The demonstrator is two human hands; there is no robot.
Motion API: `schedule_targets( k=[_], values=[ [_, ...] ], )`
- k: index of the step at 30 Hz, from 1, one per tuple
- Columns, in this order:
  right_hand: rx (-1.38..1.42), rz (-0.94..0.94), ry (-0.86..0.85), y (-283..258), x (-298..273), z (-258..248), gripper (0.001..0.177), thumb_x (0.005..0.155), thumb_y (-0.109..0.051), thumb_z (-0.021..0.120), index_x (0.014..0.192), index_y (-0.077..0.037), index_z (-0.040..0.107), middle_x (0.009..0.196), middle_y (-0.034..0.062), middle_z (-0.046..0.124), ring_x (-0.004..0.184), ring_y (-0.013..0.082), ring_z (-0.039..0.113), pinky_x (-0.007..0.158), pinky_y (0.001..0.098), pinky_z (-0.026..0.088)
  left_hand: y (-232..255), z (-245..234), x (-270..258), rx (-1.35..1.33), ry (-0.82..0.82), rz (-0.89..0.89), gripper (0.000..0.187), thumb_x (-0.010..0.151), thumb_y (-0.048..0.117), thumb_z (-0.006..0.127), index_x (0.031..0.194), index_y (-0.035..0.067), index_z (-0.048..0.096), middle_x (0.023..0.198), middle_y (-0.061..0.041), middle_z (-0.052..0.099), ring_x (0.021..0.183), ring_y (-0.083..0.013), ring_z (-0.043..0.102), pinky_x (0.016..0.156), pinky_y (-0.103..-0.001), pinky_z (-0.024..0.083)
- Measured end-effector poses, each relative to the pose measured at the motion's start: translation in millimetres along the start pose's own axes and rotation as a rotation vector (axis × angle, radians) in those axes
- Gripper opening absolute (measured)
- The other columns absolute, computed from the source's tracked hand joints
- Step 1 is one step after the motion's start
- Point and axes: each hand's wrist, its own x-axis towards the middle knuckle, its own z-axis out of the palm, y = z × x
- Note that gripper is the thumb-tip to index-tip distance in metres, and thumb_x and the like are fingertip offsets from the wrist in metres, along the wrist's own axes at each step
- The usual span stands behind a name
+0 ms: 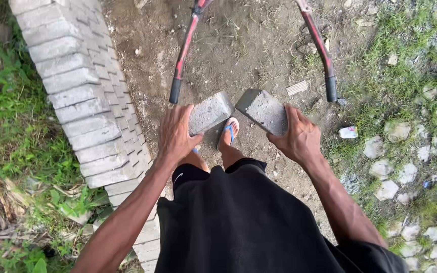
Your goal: The person repeatedly picks up two grey paving stones from a low wall and places them into a wheelbarrow. This action is performed continuously throughout the video.
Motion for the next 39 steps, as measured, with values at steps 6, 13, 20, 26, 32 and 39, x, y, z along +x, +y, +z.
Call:
schedule_targets(
  k=[6, 13, 20, 26, 32, 39],
  values=[
    [-0.005, -0.006, 0.043, 47.8, 97.8, -36.8, 0.076, 0.059, -0.040, 0.076, 0.121, -0.003, 0.052, 0.107, 0.0188, 0.063, 0.097, 0.0390, 0.063, 0.078, 0.0515, 0.050, 14.9, 1.5, 122.7, 0.041, -0.017, 0.080, 0.074, 0.062, 0.032, 0.073, 0.127, 0.010, 0.047, 0.110, -0.013, 0.051, 0.103, -0.0330, 0.050, 0.081, -0.048, 0.042],
    [-0.045, 0.108, -0.041, 80.6, 275.9, -64.0, 0.080, 0.059, -0.045, 0.075, 0.125, -0.008, 0.049, 0.109, 0.0139, 0.063, 0.100, 0.0353, 0.062, 0.080, 0.0499, 0.051, 18.0, -21.5, 325.9, 0.015, -0.118, 0.073, 0.075, 0.064, 0.029, 0.075, 0.131, 0.009, 0.046, 0.111, -0.013, 0.052, 0.102, -0.0294, 0.051, 0.080, -0.043, 0.041],
    [-0.053, 0.110, -0.195, 85.5, 487.2, -103.7, 0.074, 0.064, -0.039, 0.074, 0.124, -0.003, 0.049, 0.115, 0.0168, 0.061, 0.106, 0.0368, 0.060, 0.085, 0.0485, 0.050, 9.6, -51.5, 539.1, 0.128, -0.229, 0.058, 0.076, 0.065, 0.026, 0.077, 0.132, 0.009, 0.045, 0.112, -0.014, 0.053, 0.103, -0.0269, 0.051, 0.084, -0.041, 0.040],
    [-0.135, -0.199, -0.088, 113.7, 663.4, -126.2, 0.076, 0.065, -0.040, 0.078, 0.124, -0.001, 0.050, 0.117, 0.0190, 0.060, 0.112, 0.0381, 0.057, 0.088, 0.0469, 0.049, -7.0, -85.3, 708.5, 0.199, -0.100, 0.178, 0.073, 0.059, 0.014, 0.077, 0.125, 0.006, 0.048, 0.106, -0.012, 0.050, 0.098, -0.0300, 0.053, 0.083, -0.046, 0.041],
    [-0.345, -0.333, -0.292, 152.9, 855.0, -102.2, 0.099, 0.070, -0.040, 0.072, 0.145, -0.004, 0.019, 0.148, 0.0170, 0.029, 0.136, 0.0299, 0.029, 0.108, 0.0454, 0.026, -40.1, -77.0, 885.4, 0.426, 0.023, 0.304, 0.087, 0.059, 0.028, 0.084, 0.131, 0.005, 0.041, 0.121, -0.016, 0.046, 0.108, -0.0313, 0.047, 0.093, -0.048, 0.039],
    [-0.381, -0.480, -0.219, 152.6, 1000.2, -73.3, 0.092, 0.070, -0.035, 0.073, 0.143, -0.002, 0.028, 0.144, 0.0169, 0.037, 0.130, 0.0335, 0.034, 0.104, 0.0454, 0.030, -54.6, -65.3, 1005.8, 0.473, 0.030, 0.346, 0.083, 0.057, 0.024, 0.086, 0.127, 0.003, 0.045, 0.126, -0.018, 0.042, 0.113, -0.0337, 0.043, 0.089, -0.046, 0.041]
  ],
)
